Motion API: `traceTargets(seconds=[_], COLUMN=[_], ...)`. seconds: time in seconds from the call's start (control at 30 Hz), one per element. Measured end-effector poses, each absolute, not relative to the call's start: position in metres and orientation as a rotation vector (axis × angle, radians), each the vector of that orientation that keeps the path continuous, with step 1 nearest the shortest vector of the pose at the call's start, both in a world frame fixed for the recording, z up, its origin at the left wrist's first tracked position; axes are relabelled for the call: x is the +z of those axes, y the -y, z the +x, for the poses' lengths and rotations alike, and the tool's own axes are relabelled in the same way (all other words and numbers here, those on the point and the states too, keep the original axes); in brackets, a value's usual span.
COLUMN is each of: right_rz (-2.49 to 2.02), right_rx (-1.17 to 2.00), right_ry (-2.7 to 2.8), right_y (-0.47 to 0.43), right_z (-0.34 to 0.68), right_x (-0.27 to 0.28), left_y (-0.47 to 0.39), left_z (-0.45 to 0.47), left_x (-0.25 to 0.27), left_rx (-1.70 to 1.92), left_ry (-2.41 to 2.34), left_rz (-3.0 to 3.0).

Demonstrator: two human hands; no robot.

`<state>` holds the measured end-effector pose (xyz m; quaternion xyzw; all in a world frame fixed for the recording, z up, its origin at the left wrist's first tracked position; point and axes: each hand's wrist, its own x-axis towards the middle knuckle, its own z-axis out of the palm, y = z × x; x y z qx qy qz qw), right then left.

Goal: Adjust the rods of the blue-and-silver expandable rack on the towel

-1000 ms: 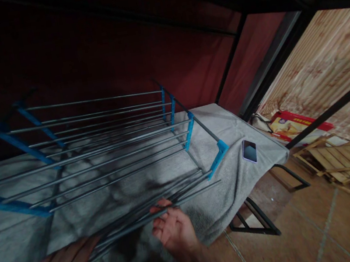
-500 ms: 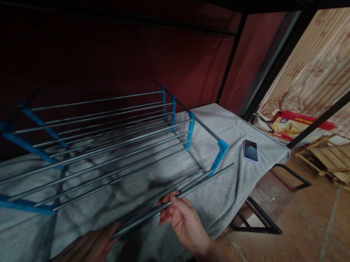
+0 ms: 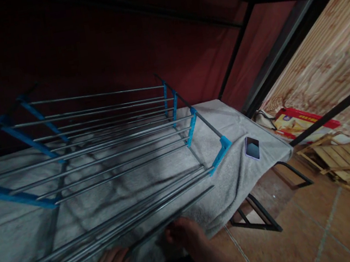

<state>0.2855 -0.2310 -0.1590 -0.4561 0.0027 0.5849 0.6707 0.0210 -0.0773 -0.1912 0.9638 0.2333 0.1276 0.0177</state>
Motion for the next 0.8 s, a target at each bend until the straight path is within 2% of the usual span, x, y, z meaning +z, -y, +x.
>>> traceTargets(seconds=[0.17, 0.33, 0.57, 0.8], right_rz=[-1.232, -1.323, -1.428, -1.807], right_rx=[1.512, 1.425, 0.865, 0.175], right_ry=[0.177, 0.152, 0.149, 1.086], right_y=[0.235, 0.233, 0.226, 0.237], right_z=[0.31, 0.334, 0.363, 0.36], right_x=[-0.152, -0.138, -0.118, -0.115], left_y=[0.076, 0.077, 0.075, 0.053], left_z=[0.017, 0.016, 0.041, 0.099], left_x=[-0.205, -0.182, -0.114, -0.067], left_rx=[0.535, 0.592, 0.824, 0.822], left_ry=[-0.742, -0.602, -0.58, -0.841], left_rz=[3.028, 3.129, 3.056, 2.999])
